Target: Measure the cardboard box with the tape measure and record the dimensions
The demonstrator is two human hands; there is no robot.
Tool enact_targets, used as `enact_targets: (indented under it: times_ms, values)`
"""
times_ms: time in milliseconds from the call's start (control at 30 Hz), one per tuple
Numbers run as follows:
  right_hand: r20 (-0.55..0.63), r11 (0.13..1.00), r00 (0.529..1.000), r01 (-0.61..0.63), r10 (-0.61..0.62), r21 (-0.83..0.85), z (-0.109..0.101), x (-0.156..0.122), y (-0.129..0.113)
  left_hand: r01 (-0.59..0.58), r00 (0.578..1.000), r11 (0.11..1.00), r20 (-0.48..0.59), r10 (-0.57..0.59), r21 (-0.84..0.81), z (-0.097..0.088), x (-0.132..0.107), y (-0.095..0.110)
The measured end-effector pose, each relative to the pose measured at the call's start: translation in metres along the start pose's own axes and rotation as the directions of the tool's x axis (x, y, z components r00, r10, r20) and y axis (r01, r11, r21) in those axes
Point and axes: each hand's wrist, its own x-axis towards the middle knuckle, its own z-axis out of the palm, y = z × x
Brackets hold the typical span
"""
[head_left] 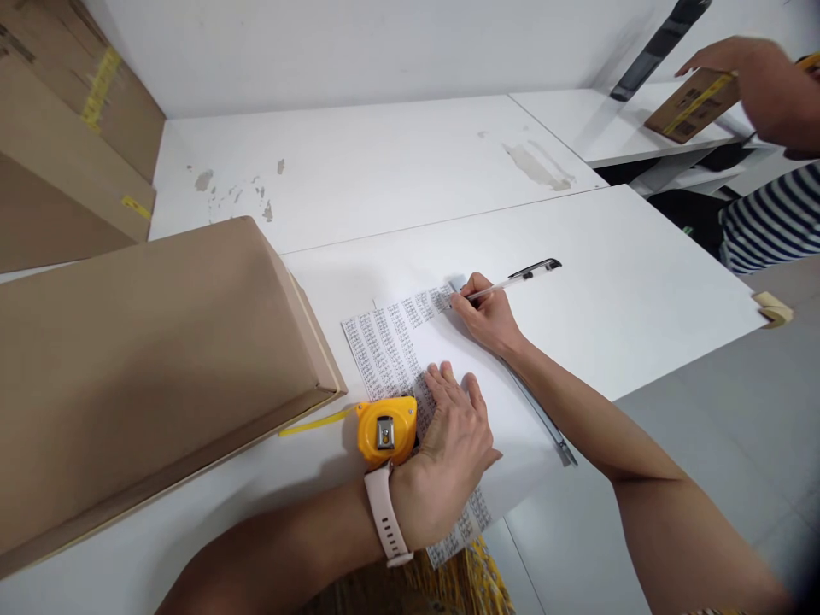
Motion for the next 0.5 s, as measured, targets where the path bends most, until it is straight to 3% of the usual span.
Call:
enact_targets:
  times_ms: [200, 400, 500]
  values:
    - [0.006, 1.0, 1.0, -0.009, 0.009, -0.014, -0.0007, 0.0, -0.0016, -0.001, 1.0, 0.999, 0.008, 0.001, 0.033, 0.0, -0.0007, 0.0001]
    - [-0.003, 1.0, 1.0, -0.007, 0.007, -0.004, -0.0005, 0.0, -0.0056, 0.029, 0.999, 0.997, -0.018, -0.031, -0.077, 0.0022, -0.0002, 0.0017]
    - [-0.007, 1.0, 1.0, -0.001, 0.001, -0.007, -0.0002, -0.0001, -0.0041, 0.017, 1.0, 0.999, -0.01, -0.017, -0.044, 0.0018, -0.0003, 0.001]
